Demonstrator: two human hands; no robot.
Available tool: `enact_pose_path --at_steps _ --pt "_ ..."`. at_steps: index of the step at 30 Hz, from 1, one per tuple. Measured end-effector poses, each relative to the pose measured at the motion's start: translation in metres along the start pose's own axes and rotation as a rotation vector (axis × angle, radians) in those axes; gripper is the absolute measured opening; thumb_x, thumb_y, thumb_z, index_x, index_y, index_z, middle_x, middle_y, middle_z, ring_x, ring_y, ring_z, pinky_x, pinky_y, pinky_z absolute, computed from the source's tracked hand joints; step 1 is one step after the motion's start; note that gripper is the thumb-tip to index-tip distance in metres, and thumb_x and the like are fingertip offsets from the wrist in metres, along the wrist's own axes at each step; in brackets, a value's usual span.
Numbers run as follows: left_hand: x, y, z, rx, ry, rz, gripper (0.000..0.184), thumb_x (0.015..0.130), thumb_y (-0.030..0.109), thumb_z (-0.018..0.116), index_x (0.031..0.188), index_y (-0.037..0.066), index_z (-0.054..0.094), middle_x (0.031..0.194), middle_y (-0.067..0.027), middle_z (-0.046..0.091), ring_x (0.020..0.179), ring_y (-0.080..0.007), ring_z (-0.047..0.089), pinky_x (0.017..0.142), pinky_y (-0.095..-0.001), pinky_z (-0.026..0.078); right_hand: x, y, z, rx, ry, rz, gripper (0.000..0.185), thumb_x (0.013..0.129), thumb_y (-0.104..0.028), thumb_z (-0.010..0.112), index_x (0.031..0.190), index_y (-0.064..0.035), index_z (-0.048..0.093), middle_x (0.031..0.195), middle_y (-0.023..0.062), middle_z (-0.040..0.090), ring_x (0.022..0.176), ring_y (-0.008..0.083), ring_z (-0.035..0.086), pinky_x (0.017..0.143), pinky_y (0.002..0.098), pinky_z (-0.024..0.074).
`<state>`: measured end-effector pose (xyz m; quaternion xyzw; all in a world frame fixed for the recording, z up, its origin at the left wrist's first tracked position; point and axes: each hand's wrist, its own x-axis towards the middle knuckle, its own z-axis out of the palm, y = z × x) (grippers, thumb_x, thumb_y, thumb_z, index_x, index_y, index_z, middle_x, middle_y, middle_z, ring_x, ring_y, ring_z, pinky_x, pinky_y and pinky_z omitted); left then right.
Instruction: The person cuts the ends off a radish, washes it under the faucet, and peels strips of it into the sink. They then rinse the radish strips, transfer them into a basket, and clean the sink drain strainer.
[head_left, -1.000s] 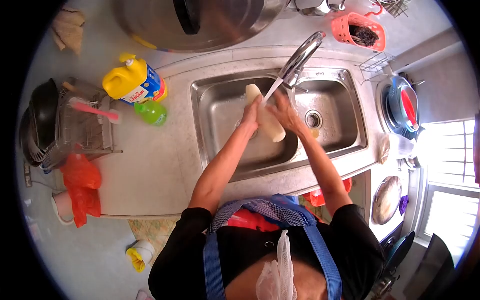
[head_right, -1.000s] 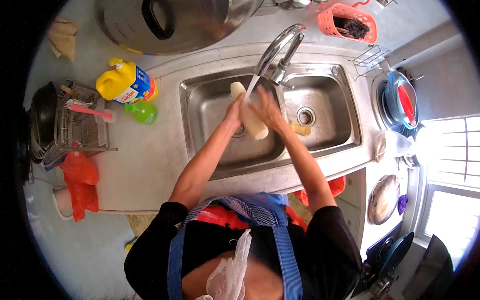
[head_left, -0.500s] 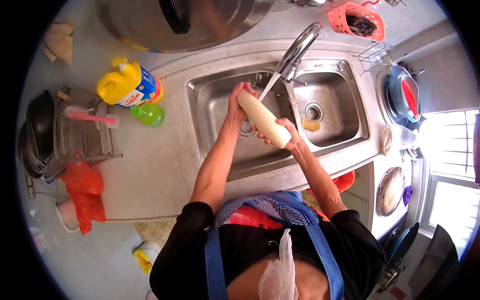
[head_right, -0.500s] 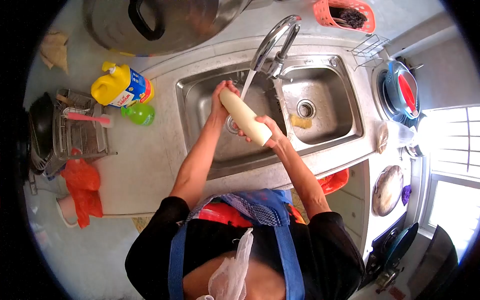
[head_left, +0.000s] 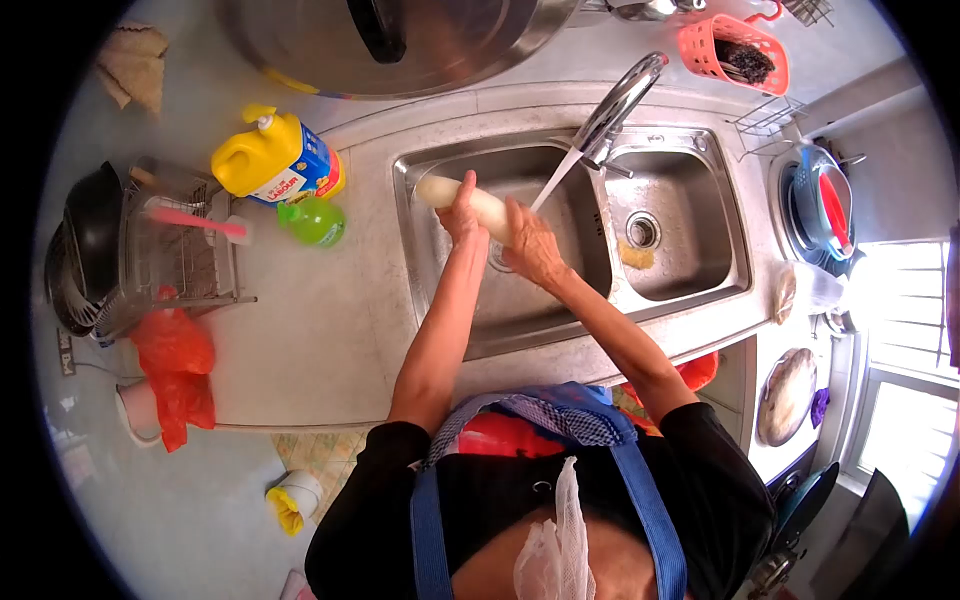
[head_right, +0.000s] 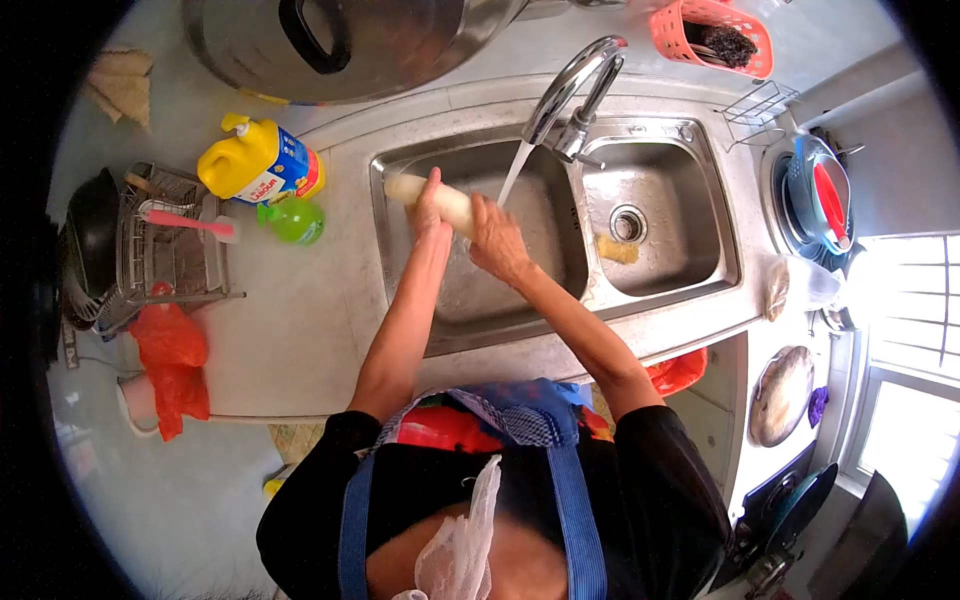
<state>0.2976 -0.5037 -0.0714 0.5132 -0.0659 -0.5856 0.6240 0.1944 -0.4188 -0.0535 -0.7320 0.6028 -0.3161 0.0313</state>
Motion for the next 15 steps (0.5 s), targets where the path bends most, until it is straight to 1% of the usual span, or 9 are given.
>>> enact_pose_path --at_steps 1,3,5,7,8,11,12,13,15 --pt "-0.004 0.000 0.002 0.000 0.001 0.000 0.046 0.062 0.013 0.083 0.097 0.005 0.053 0.084 -0.0059 0.056 0.073 -0.0203 0.058 0.065 -0.0361 0.051 0.003 0.004 -0.002 0.001 -0.001 -0.001 0.060 0.074 -0.025 0.065 0.124 -0.0024 0.041 0.094 0.0214 0.062 0.083 0.0349 0.062 0.067 0.0430 0.0499" --pt "-0.017 0.002 0.006 -0.084 0.008 -0.068 0.044 0.064 0.013 0.081 0.098 0.005 0.054 0.084 -0.0051 0.057 0.073 -0.0196 0.058 0.066 -0.0366 0.050 0.018 0.020 -0.009 0.164 -0.297 0.122 0.073 0.065 -0.026 0.072 0.125 -0.0022 0.038 0.090 0.0222 0.063 0.080 0.0375 0.062 0.068 0.0435 0.0499" --pt "-0.011 0.000 0.002 -0.036 -0.035 -0.161 0.040 0.062 0.011 0.080 0.093 0.002 0.056 0.078 -0.0061 0.058 0.075 -0.0205 0.058 0.067 -0.0357 0.051 0.027 0.031 -0.028 0.159 -0.455 0.112 0.066 0.067 -0.027 0.071 0.120 -0.0002 0.042 0.086 0.0172 0.064 0.075 0.0333 0.064 0.068 0.0390 0.0509" --pt "-0.014 0.005 0.010 0.049 -0.506 -0.423 0.036 0.067 0.015 0.076 0.094 0.002 0.055 0.079 -0.0082 0.059 0.074 -0.0205 0.058 0.068 -0.0354 0.051 0.029 0.048 -0.039 0.867 -0.920 0.537 0.061 0.069 -0.031 0.072 0.117 -0.0019 0.047 0.088 0.0123 0.064 0.075 0.0269 0.064 0.068 0.0357 0.0513" --pt "-0.020 0.000 0.019 0.044 -0.561 -0.458 0.034 0.073 0.023 0.072 0.092 0.002 0.054 0.078 -0.0096 0.059 0.072 -0.0204 0.058 0.067 -0.0353 0.050 0.015 0.043 -0.038 1.414 -0.849 0.764 0.059 0.072 -0.035 0.070 0.116 -0.0017 0.048 0.091 0.0113 0.062 0.077 0.0211 0.063 0.067 0.0332 0.0510" --pt "-0.031 -0.016 0.029 -0.001 -0.802 -0.623 0.033 0.076 0.028 0.070 0.092 0.003 0.055 0.082 -0.0095 0.059 0.074 -0.0215 0.059 0.070 -0.0349 0.052 -0.023 0.037 -0.041 2.231 -0.542 1.004 0.061 0.076 -0.049 0.063 0.114 -0.0033 0.048 0.088 0.0092 0.053 0.072 0.0175 0.055 0.062 0.0299 0.0506" --pt "-0.041 -0.024 0.035 0.034 -0.740 -0.607 0.031 0.080 0.033 0.065 0.090 0.006 0.054 0.077 -0.0080 0.058 0.067 -0.0208 0.058 0.066 -0.0344 0.050 -0.037 0.032 -0.041 2.499 -0.383 1.064 0.063 0.076 -0.051 0.062 0.115 -0.0035 0.046 0.087 0.0088 0.050 0.071 0.0164 0.052 0.061 0.0278 0.0487" --pt "-0.038 -0.033 0.042 0.030 -0.749 -0.610 0.031 0.080 0.033 0.065 0.090 0.006 0.054 0.077 -0.0080 0.058 0.067 -0.0208 0.058 0.066 -0.0344 0.050 -0.045 0.026 -0.043 2.492 -0.259 1.072 0.066 0.075 -0.052 0.063 0.115 -0.0023 0.045 0.085 0.0073 0.049 0.070 0.0155 0.051 0.059 0.0261 0.0467" --pt "-0.029 -0.059 0.042 -0.318 -0.816 -0.507 0.027 0.084 0.033 0.061 0.093 0.008 0.055 0.075 -0.0064 0.057 0.067 -0.0207 0.058 0.062 -0.0340 0.050 -0.064 0.024 -0.049 3.040 -0.221 1.100 0.073 0.075 -0.051 0.064 0.117 0.0027 0.040 0.081 0.0048 0.048 0.066 0.0129 0.048 0.058 0.0267 0.0431"
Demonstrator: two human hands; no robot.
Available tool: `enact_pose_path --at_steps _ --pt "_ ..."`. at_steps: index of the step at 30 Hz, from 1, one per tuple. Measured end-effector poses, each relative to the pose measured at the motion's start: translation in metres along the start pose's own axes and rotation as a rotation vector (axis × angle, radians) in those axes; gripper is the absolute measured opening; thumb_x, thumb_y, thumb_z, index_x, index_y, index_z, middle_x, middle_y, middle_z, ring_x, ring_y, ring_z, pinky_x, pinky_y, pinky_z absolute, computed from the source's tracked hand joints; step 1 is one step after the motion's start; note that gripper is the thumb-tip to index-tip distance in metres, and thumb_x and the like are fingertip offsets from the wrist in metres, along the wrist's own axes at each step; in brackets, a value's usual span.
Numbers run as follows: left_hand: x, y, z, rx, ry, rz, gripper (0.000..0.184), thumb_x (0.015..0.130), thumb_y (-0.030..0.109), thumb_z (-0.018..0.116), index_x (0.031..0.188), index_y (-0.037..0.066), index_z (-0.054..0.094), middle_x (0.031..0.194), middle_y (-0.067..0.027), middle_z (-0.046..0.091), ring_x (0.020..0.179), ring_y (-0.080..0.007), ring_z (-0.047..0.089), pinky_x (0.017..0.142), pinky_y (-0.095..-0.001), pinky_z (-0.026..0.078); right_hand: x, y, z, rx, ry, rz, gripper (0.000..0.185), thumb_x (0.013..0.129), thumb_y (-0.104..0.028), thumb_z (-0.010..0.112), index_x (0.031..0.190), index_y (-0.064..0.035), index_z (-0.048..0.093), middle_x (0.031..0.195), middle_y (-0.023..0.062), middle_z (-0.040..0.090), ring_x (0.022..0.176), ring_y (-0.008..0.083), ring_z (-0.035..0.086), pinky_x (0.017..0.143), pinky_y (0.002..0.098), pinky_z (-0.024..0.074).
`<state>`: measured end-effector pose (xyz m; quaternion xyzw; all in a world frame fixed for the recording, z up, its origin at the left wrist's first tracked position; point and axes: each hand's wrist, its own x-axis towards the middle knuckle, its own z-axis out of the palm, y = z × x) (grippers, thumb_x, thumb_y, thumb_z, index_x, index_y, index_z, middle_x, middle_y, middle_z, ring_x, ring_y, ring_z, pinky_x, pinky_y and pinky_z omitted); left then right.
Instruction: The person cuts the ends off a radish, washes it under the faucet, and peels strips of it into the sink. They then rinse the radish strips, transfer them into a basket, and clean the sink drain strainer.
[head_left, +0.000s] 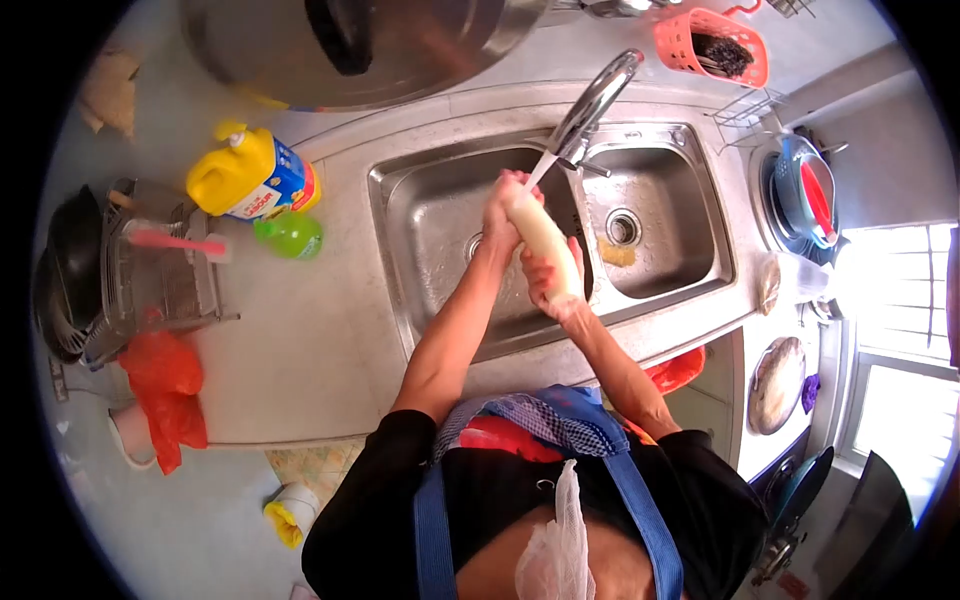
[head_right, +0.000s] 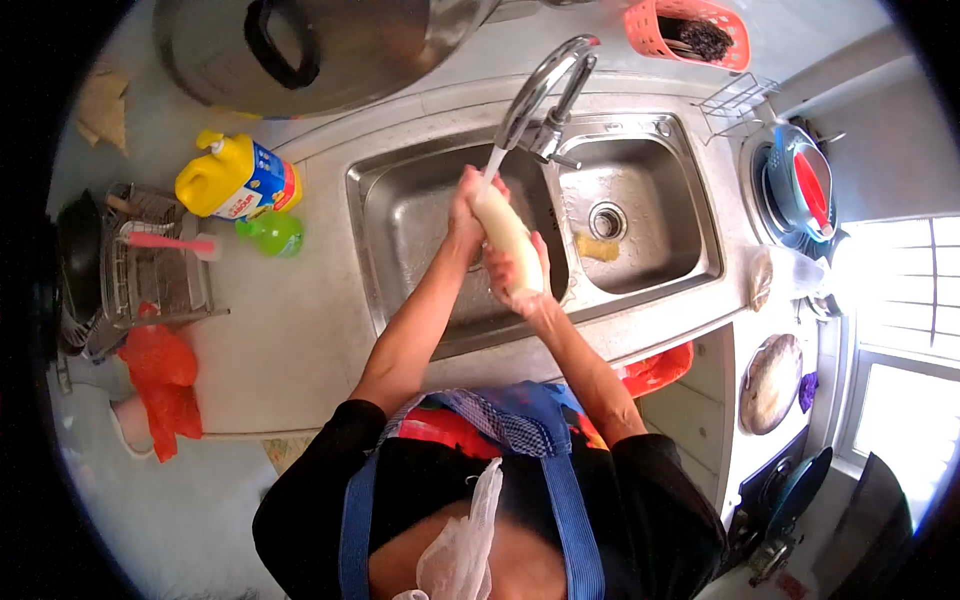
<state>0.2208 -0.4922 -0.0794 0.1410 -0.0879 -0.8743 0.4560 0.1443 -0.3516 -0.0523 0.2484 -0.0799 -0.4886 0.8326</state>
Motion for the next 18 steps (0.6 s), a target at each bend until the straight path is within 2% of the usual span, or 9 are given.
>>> enact_pose_path --at_steps 1,5,8,9,11,13,16,17,18 --pt "0.003 0.002 -0.006 -0.162 0.085 -0.063 0.026 0.087 0.032 0.056 0.095 0.007 0.056 0.074 -0.0055 0.057 0.066 -0.0209 0.058 0.061 -0.0351 0.050 -0.009 0.002 -0.003 0.022 -0.033 0.016 0.075 0.076 -0.054 0.062 0.118 0.0038 0.040 0.079 0.0039 0.046 0.063 0.0126 0.047 0.056 0.0272 0.0419" --pt "-0.010 0.034 0.003 0.246 0.038 -0.242 0.031 0.087 0.029 0.056 0.104 0.004 0.058 0.081 -0.0065 0.062 0.072 -0.0222 0.060 0.067 -0.0348 0.052 -0.033 -0.023 -0.003 -0.372 0.086 0.099 0.076 0.077 -0.061 0.054 0.117 0.0031 0.043 0.077 0.0063 0.047 0.058 0.0137 0.046 0.051 0.0262 0.0395" --pt "-0.055 0.072 0.026 0.638 -0.100 -0.359 0.039 0.083 0.032 0.062 0.107 0.001 0.059 0.085 -0.0077 0.064 0.077 -0.0210 0.062 0.071 -0.0309 0.052 -0.037 -0.054 0.024 -0.808 0.261 0.323 0.068 0.081 -0.055 0.054 0.115 0.0027 0.045 0.078 0.0116 0.054 0.055 0.0172 0.052 0.047 0.0277 0.0444" --pt "-0.067 0.084 0.023 0.887 -0.228 -0.466 0.043 0.079 0.031 0.066 0.107 0.000 0.058 0.086 -0.0079 0.064 0.079 -0.0202 0.062 0.072 -0.0298 0.051 -0.032 -0.054 0.036 -0.807 0.256 0.318 0.068 0.081 -0.055 0.054 0.115 0.0027 0.045 0.078 0.0116 0.054 0.055 0.0172 0.052 0.047 0.0277 0.0444" --pt "-0.077 0.090 0.020 1.139 -0.357 -0.568 0.047 0.075 0.030 0.070 0.108 -0.001 0.058 0.087 -0.0081 0.065 0.080 -0.0194 0.062 0.073 -0.0288 0.051 -0.017 -0.052 0.060 -1.221 0.428 0.591 0.065 0.082 -0.052 0.054 0.115 0.0030 0.047 0.082 0.0152 0.058 0.058 0.0191 0.057 0.049 0.0291 0.0484" --pt "-0.083 0.092 0.020 1.609 -0.706 -0.650 0.055 0.066 0.023 0.077 0.110 -0.001 0.055 0.084 -0.0069 0.063 0.079 -0.0157 0.060 0.067 -0.0278 0.050 0.015 -0.060 0.065 -1.391 0.441 0.851 0.065 0.082 -0.052 0.054 0.116 0.0032 0.048 0.087 0.0141 0.061 0.064 0.0182 0.060 0.052 0.0293 0.0499" --pt "-0.110 0.090 0.006 1.251 -0.403 -0.703 0.054 0.064 0.013 0.077 0.111 0.000 0.054 0.080 -0.0058 0.061 0.074 -0.0141 0.059 0.061 -0.0284 0.049 0.061 -0.052 0.094 -1.526 0.407 1.089 0.059 0.083 -0.049 0.055 0.115 -0.0001 0.050 0.090 0.0103 0.063 0.066 0.0171 0.062 0.055 0.0278 0.0498" --pt "-0.123 0.090 0.002 1.090 -0.259 -0.627 0.049 0.065 0.011 0.075 0.107 0.002 0.054 0.084 -0.0064 0.060 0.067 -0.0133 0.059 0.057 -0.0284 0.049 0.073 -0.050 0.106 -2.064 0.377 0.917 0.056 0.082 -0.047 0.057 0.115 -0.0021 0.052 0.092 0.0106 0.063 0.069 0.0190 0.062 0.059 0.0301 0.0501" --pt "-0.132 0.088 -0.001 1.093 -0.252 -0.621 0.049 0.065 0.011 0.075 0.107 0.002 0.054 0.084 -0.0064 0.060 0.067 -0.0133 0.059 0.057 -0.0284 0.049 0.084 -0.053 0.101 -2.320 0.328 0.797 0.054 0.082 -0.046 0.057 0.115 -0.0031 0.052 0.093 0.0108 0.063 0.071 0.0199 0.062 0.061 0.0312 0.0502"
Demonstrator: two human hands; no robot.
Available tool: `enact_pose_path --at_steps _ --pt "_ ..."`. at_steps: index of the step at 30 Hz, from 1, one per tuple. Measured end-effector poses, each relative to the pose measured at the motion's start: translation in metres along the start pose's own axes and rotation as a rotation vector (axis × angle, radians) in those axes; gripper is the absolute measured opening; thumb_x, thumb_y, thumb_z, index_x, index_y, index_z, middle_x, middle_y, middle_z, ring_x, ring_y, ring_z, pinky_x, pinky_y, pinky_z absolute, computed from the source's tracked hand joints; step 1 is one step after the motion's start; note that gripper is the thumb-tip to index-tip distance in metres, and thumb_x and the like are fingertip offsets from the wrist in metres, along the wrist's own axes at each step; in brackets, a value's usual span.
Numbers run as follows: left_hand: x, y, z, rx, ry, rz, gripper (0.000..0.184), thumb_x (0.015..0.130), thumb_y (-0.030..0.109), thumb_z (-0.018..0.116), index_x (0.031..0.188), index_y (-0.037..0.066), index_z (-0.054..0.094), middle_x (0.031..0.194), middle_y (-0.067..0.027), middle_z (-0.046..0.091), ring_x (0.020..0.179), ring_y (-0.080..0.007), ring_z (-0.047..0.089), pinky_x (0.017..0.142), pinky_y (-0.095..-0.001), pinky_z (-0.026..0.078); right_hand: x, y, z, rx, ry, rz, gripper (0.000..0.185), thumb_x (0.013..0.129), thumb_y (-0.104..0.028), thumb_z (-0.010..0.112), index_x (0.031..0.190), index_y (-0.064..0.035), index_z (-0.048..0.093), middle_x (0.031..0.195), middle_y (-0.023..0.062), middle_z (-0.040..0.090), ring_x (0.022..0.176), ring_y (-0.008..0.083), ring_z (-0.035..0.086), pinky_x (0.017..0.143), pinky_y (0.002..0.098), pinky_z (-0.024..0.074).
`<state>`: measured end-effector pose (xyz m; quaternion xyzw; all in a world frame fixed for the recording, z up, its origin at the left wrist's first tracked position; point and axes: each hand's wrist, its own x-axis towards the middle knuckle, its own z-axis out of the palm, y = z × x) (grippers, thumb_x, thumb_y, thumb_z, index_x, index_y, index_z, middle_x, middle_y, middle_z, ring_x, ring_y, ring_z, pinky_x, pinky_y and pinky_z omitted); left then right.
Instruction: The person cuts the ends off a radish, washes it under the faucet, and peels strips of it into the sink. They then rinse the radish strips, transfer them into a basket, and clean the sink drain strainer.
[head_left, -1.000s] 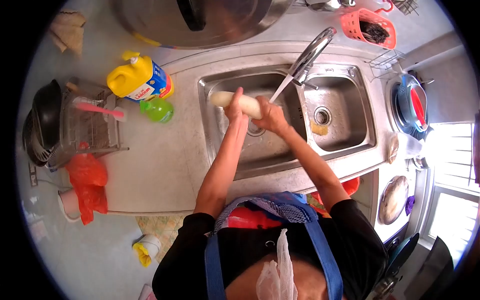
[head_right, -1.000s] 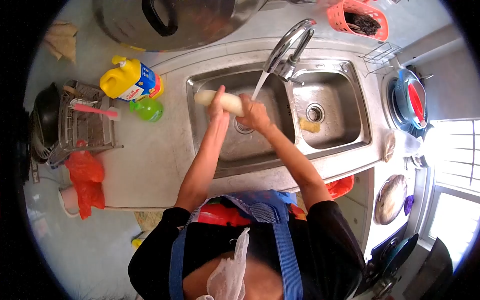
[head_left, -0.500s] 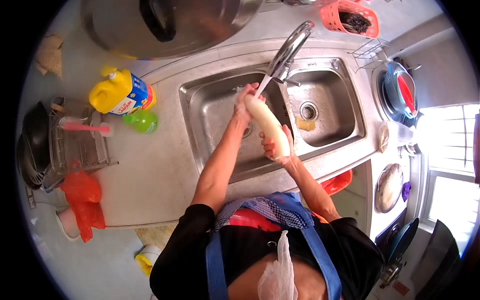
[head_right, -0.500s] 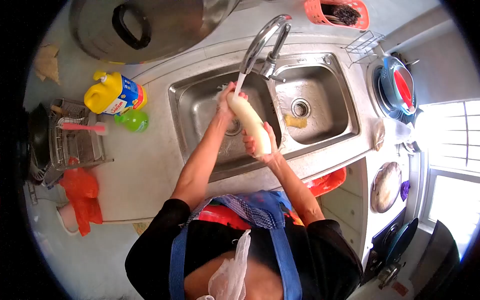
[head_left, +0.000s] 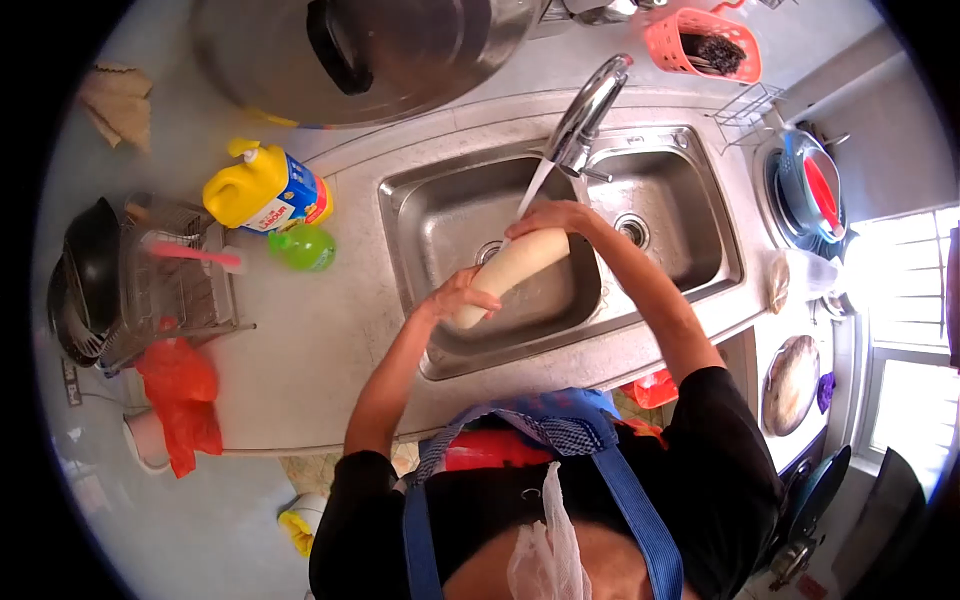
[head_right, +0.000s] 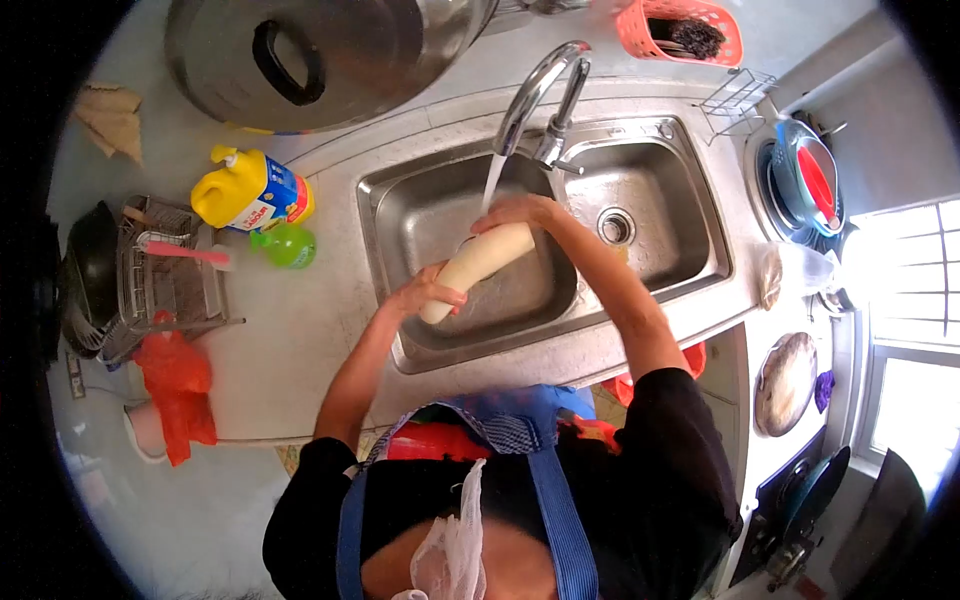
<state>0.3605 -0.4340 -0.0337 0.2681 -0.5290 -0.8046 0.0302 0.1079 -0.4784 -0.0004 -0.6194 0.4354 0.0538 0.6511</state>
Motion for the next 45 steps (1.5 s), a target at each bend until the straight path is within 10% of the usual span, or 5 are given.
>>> enact_pose_path --at_steps 10,18,24,42,45 --pt "0.031 -0.043 0.034 0.212 0.778 0.211 0.070 0.065 0.013 0.073 0.123 0.001 0.037 0.109 -0.0137 0.055 0.096 -0.0265 0.057 0.078 -0.0354 0.049 0.113 0.017 0.134 -0.275 1.635 -0.216 0.043 0.077 -0.029 0.065 0.111 -0.0045 0.055 0.116 0.0218 0.051 0.104 0.0322 0.052 0.082 0.0419 0.0448" --pt "0.026 -0.027 0.064 0.249 0.743 0.314 0.078 0.058 0.008 0.068 0.127 -0.001 0.034 0.105 -0.0188 0.054 0.091 -0.0333 0.057 0.079 -0.0385 0.047 0.074 0.064 0.032 1.353 0.549 -0.396 0.027 0.080 -0.028 0.062 0.095 -0.0053 0.059 0.079 0.0053 0.058 0.067 0.0180 0.056 0.061 0.0324 0.0497" --pt "0.035 -0.022 0.039 -0.518 0.362 0.189 0.052 0.065 0.013 0.065 0.112 -0.001 0.047 0.086 -0.0092 0.057 0.068 -0.0177 0.058 0.062 -0.0300 0.048 0.068 0.015 0.084 1.592 0.897 -0.648 0.032 0.081 -0.031 0.062 0.097 -0.0047 0.054 0.083 0.0056 0.057 0.073 0.0180 0.055 0.064 0.0342 0.0487" --pt "0.113 0.006 -0.001 -1.033 -0.048 0.172 0.030 0.093 0.032 0.048 0.101 0.004 0.055 0.096 -0.0053 0.062 0.090 -0.0167 0.060 0.078 -0.0343 0.053 0.000 0.000 0.089 -0.179 1.227 -0.569 0.063 0.055 -0.009 0.080 0.111 -0.0099 0.050 0.113 0.0117 0.054 0.109 0.0338 0.049 0.094 0.0421 0.0390" --pt "0.085 -0.012 0.013 -0.395 0.245 0.503 0.033 0.093 0.033 0.047 0.106 0.004 0.054 0.098 -0.0091 0.062 0.088 -0.0188 0.062 0.076 -0.0307 0.053 -0.010 -0.018 0.094 -0.466 0.985 -0.755 0.061 0.055 -0.003 0.075 0.111 -0.0119 0.052 0.119 0.0081 0.051 0.118 0.0346 0.043 0.100 0.0453 0.0354"
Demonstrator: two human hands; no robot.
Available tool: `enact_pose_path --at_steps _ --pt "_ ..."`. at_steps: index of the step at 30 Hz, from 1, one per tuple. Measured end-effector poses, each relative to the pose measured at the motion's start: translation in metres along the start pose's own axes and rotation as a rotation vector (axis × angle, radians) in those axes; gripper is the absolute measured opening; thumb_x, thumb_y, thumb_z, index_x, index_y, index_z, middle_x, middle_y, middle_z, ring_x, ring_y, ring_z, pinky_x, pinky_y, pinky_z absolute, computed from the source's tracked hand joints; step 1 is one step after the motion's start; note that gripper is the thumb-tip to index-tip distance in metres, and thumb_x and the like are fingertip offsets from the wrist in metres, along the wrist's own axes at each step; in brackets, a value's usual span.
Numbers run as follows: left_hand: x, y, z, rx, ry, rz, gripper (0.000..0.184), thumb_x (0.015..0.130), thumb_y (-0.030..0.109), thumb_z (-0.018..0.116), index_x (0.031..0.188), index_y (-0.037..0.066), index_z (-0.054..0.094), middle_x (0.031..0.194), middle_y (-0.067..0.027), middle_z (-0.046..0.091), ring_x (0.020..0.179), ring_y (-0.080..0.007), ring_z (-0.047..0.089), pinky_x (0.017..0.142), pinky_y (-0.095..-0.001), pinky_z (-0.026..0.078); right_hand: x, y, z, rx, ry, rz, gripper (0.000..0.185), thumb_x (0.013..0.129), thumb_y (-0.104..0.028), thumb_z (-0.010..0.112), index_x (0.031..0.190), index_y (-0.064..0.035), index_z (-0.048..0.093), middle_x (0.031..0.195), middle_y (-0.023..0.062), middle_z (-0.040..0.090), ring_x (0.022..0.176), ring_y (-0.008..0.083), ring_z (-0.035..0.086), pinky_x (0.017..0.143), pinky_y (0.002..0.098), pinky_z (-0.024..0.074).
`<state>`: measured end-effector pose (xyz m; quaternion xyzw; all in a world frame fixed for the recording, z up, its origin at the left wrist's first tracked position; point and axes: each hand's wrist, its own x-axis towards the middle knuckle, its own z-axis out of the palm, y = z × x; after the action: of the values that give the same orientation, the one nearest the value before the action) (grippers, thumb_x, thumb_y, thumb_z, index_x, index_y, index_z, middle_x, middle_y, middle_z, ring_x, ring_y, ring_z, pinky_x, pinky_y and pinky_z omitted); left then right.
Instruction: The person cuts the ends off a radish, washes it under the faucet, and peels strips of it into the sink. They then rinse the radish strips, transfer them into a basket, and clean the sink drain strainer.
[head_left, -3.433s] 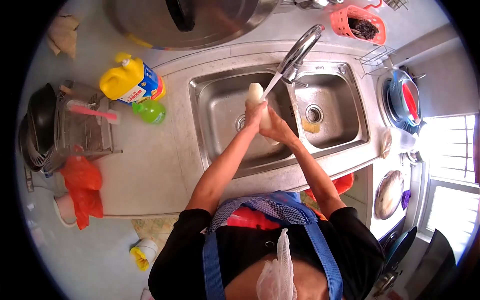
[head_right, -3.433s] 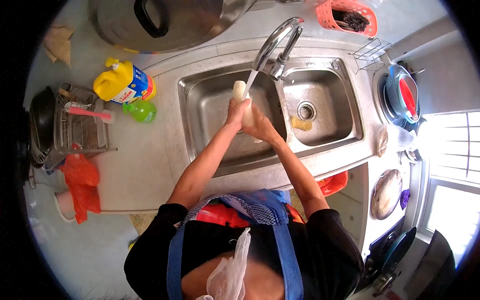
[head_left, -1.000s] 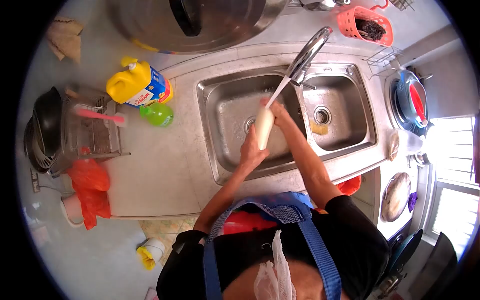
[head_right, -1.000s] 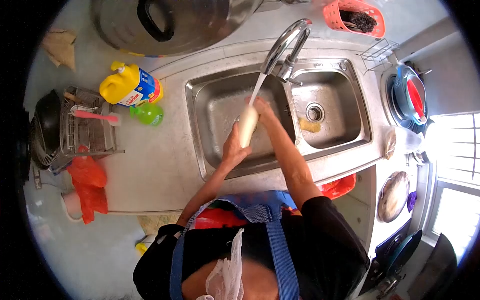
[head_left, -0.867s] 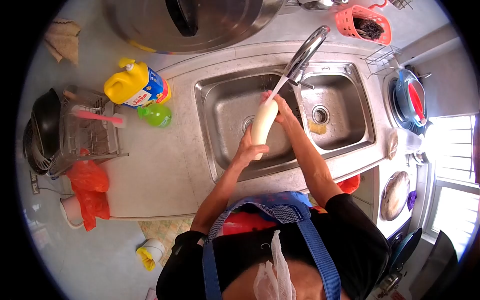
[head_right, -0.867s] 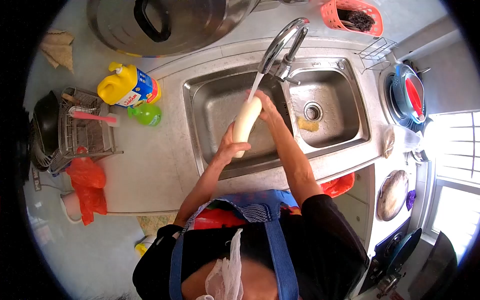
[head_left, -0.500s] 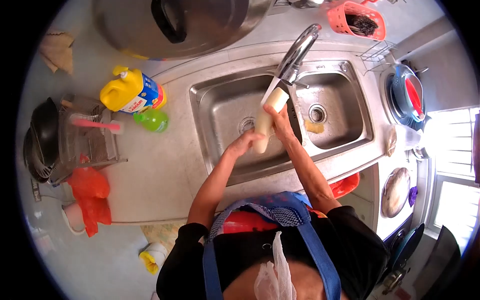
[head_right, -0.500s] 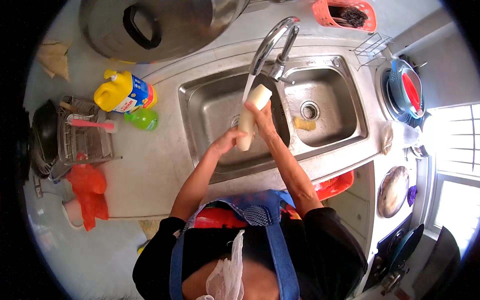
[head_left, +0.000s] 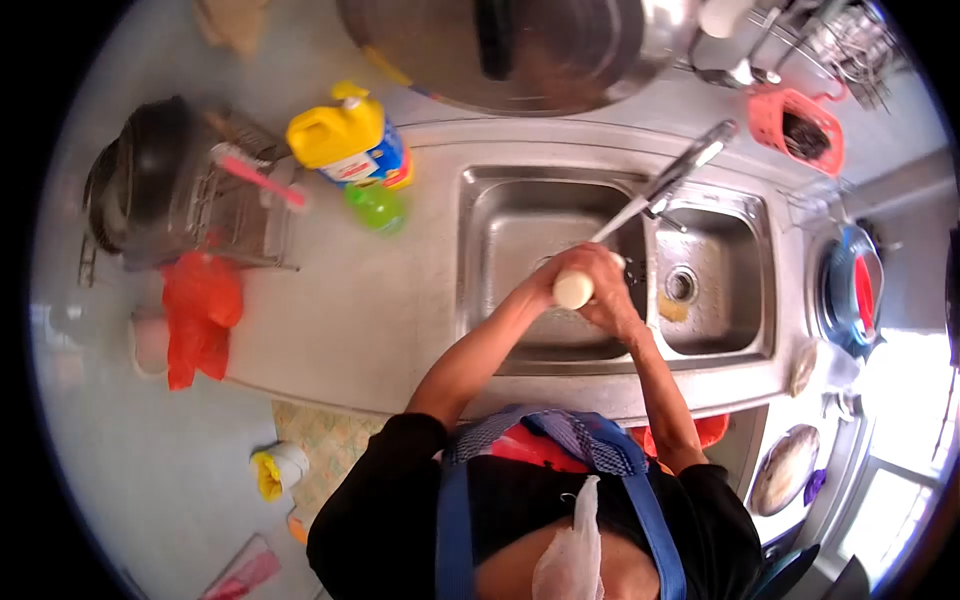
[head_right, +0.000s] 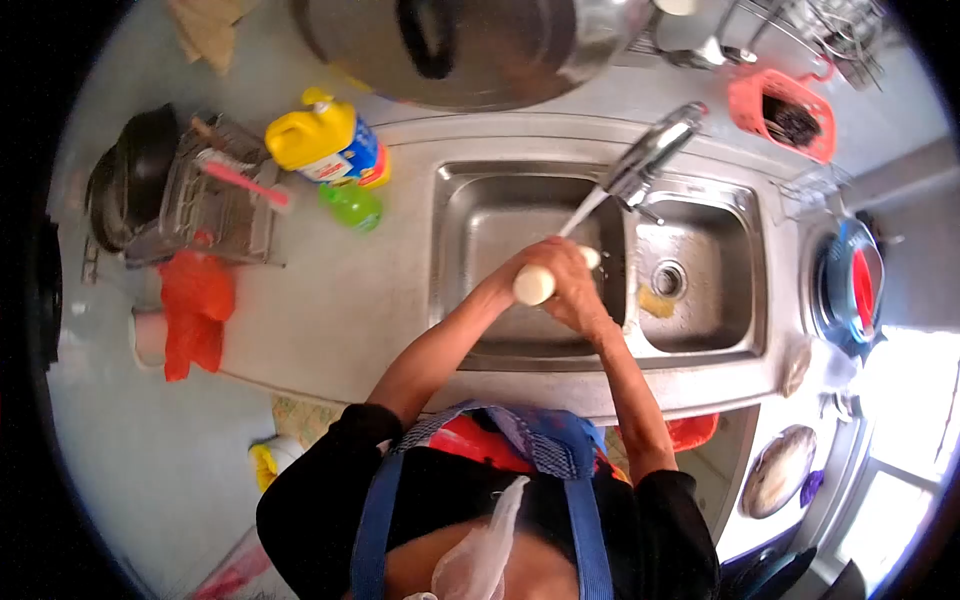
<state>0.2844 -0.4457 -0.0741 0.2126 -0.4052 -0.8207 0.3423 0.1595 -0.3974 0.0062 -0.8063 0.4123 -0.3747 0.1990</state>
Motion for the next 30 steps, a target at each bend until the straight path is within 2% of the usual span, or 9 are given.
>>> enact_pose_path --at_steps 1,3,9,13,15,18,20,22,30 --pt "-0.006 -0.019 -0.011 0.505 0.039 0.186 0.033 0.092 0.033 0.047 0.106 0.003 0.054 0.096 -0.0097 0.062 0.086 -0.0185 0.063 0.074 -0.0306 0.054 0.000 -0.012 -0.007 0.001 -0.102 0.080 0.058 0.057 -0.001 0.073 0.110 -0.0108 0.053 0.121 0.0096 0.051 0.119 0.0359 0.042 0.103 0.0462 0.0321" --pt "-0.014 0.013 -0.004 -0.460 -0.020 -0.238 0.035 0.091 0.032 0.050 0.109 0.002 0.053 0.093 -0.0099 0.061 0.082 -0.0186 0.063 0.072 -0.0301 0.053 -0.002 -0.017 -0.017 0.057 -0.062 0.146 0.051 0.064 0.000 0.071 0.110 -0.0088 0.052 0.120 0.0115 0.050 0.113 0.0322 0.049 0.097 0.0431 0.0399" --pt "0.047 0.005 -0.018 -0.630 0.077 -0.254 0.041 0.086 0.034 0.056 0.114 0.005 0.053 0.083 -0.0077 0.059 0.071 -0.0188 0.061 0.062 -0.0315 0.053 0.020 0.030 -0.016 0.857 0.353 0.807 0.021 0.090 -0.017 0.053 0.103 -0.0015 0.057 0.085 0.0018 0.058 0.070 0.0061 0.053 0.064 0.0197 0.0437" --pt "0.081 -0.010 -0.014 -0.602 -0.042 -0.146 0.042 0.081 0.034 0.061 0.112 0.006 0.054 0.080 -0.0043 0.060 0.073 -0.0168 0.061 0.066 -0.0320 0.054 0.058 0.042 -0.017 0.575 0.276 0.563 0.019 0.088 -0.018 0.056 0.094 -0.0014 0.063 0.070 0.0015 0.060 0.056 0.0059 0.050 0.048 0.0226 0.0395" --pt "0.093 -0.066 -0.043 -0.618 0.277 -0.253 0.029 0.082 0.032 0.060 0.096 0.007 0.055 0.086 -0.0056 0.062 0.075 -0.0184 0.063 0.064 -0.0346 0.054 0.046 0.054 -0.036 0.280 0.153 0.509 0.019 0.084 -0.015 0.057 0.098 -0.0034 0.065 0.079 0.0070 0.065 0.062 0.0116 0.056 0.056 0.0274 0.0449" --pt "0.054 -0.011 -0.013 -0.456 0.085 -0.310 0.039 0.083 0.034 0.060 0.104 0.003 0.051 0.087 -0.0119 0.061 0.074 -0.0224 0.064 0.064 -0.0380 0.055 0.011 0.089 -0.070 -0.515 0.210 0.340 0.024 0.075 -0.014 0.064 0.097 -0.0046 0.063 0.094 0.0136 0.063 0.090 0.0312 0.059 0.078 0.0391 0.0473" --pt "0.022 0.007 0.007 -0.555 0.190 -0.389 0.043 0.082 0.033 0.062 0.107 0.001 0.049 0.087 -0.0152 0.060 0.073 -0.0246 0.063 0.064 -0.0388 0.055 0.005 0.097 -0.092 -1.015 -0.091 0.660 0.037 0.078 -0.030 0.064 0.106 -0.0067 0.059 0.101 0.0133 0.062 0.099 0.0304 0.057 0.083 0.0420 0.0461" --pt "-0.003 0.004 0.009 -0.607 0.201 -0.373 0.044 0.081 0.032 0.063 0.108 0.001 0.048 0.087 -0.0163 0.060 0.073 -0.0257 0.063 0.063 -0.0389 0.055 -0.005 0.129 -0.103 -0.959 -0.377 0.818 0.043 0.083 -0.043 0.053 0.107 -0.0071 0.059 0.096 0.0150 0.064 0.092 0.0316 0.061 0.078 0.0427 0.0486" --pt "-0.087 -0.004 0.021 -0.578 0.298 -0.389 0.044 0.077 0.032 0.067 0.106 0.004 0.050 0.084 -0.0143 0.061 0.074 -0.0257 0.063 0.067 -0.0395 0.054 -0.018 0.172 -0.140 -0.894 -0.329 0.591 0.030 0.079 -0.028 0.059 0.109 -0.0205 0.062 0.090 0.0116 0.066 0.083 0.0309 0.064 0.065 0.0449 0.0496"
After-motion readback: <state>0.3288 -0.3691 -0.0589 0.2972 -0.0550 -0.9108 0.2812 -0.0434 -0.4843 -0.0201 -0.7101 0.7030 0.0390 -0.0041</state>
